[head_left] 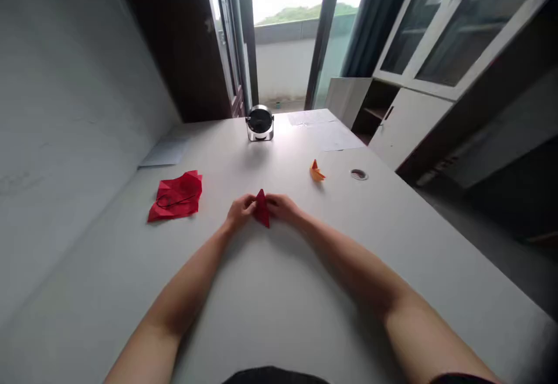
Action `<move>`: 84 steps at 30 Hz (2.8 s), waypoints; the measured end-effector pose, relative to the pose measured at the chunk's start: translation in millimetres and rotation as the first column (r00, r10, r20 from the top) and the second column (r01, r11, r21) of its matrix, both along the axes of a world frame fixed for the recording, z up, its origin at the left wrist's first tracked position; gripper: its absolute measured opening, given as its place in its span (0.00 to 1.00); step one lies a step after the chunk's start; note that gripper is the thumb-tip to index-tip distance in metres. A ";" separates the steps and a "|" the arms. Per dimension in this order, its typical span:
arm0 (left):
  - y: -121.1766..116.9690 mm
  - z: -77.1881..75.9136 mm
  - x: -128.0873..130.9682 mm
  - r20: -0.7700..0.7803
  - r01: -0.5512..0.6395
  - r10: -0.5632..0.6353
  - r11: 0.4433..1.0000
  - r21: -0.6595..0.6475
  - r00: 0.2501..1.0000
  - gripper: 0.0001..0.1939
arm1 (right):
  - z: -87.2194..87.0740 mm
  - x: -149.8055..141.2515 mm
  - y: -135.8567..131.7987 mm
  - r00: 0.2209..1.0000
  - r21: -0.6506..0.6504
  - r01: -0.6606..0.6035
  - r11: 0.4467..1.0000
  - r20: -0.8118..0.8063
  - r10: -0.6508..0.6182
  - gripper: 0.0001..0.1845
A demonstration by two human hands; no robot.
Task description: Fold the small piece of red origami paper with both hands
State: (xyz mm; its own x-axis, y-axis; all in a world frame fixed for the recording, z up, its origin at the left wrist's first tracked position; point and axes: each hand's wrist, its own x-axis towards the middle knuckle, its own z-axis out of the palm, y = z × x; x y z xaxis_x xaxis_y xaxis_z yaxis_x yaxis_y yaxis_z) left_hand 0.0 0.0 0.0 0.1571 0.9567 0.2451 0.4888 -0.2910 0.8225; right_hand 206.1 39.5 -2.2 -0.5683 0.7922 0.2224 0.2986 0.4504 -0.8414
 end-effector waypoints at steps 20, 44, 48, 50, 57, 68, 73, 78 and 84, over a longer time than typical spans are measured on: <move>-2.2 6.1 3.3 0.096 -0.093 0.091 0.996 0.017 0.991 0.14 | 8.4 6.7 0.2 0.994 -0.136 -0.052 0.989 -0.103 0.038 0.12; -9.6 13.0 4.6 -0.078 -0.101 0.108 0.991 0.085 0.991 0.14 | 7.4 3.1 -6.5 0.992 0.320 0.076 0.944 0.071 -0.104 0.08; -12.6 16.7 5.6 -0.135 -0.138 0.149 0.987 0.088 0.980 0.17 | 15.0 -0.6 -16.4 0.975 0.463 0.061 0.885 0.161 -0.151 0.10; -13.5 17.9 6.1 -0.160 -0.162 0.174 0.983 0.085 0.972 0.18 | 18.4 -2.9 -20.6 0.965 0.494 0.069 0.867 0.186 -0.183 0.12; -15.8 22.1 8.2 -0.155 -0.160 0.170 0.985 0.069 0.973 0.11 | 22.2 -5.6 -24.0 0.963 0.474 0.067 0.878 0.200 -0.182 0.12; -14.2 18.9 8.0 -0.168 -0.156 0.164 0.986 0.060 0.972 0.14 | 24.5 -4.5 -23.2 0.936 0.523 0.133 0.842 0.213 -0.280 0.08; -12.2 17.7 7.8 -0.177 -0.169 0.175 0.984 0.045 0.969 0.13 | 23.1 -4.5 -21.5 0.935 0.634 0.035 0.773 0.254 -0.250 0.14; -10.9 15.6 8.1 -0.189 -0.177 0.174 0.984 0.002 0.966 0.15 | 23.2 -5.3 -22.8 0.944 0.670 -0.046 0.741 0.271 -0.187 0.19; -10.3 12.1 6.5 -0.055 -0.152 0.150 0.987 -0.051 0.987 0.18 | 26.4 -2.3 -24.7 0.933 0.708 -0.047 0.705 0.283 -0.222 0.20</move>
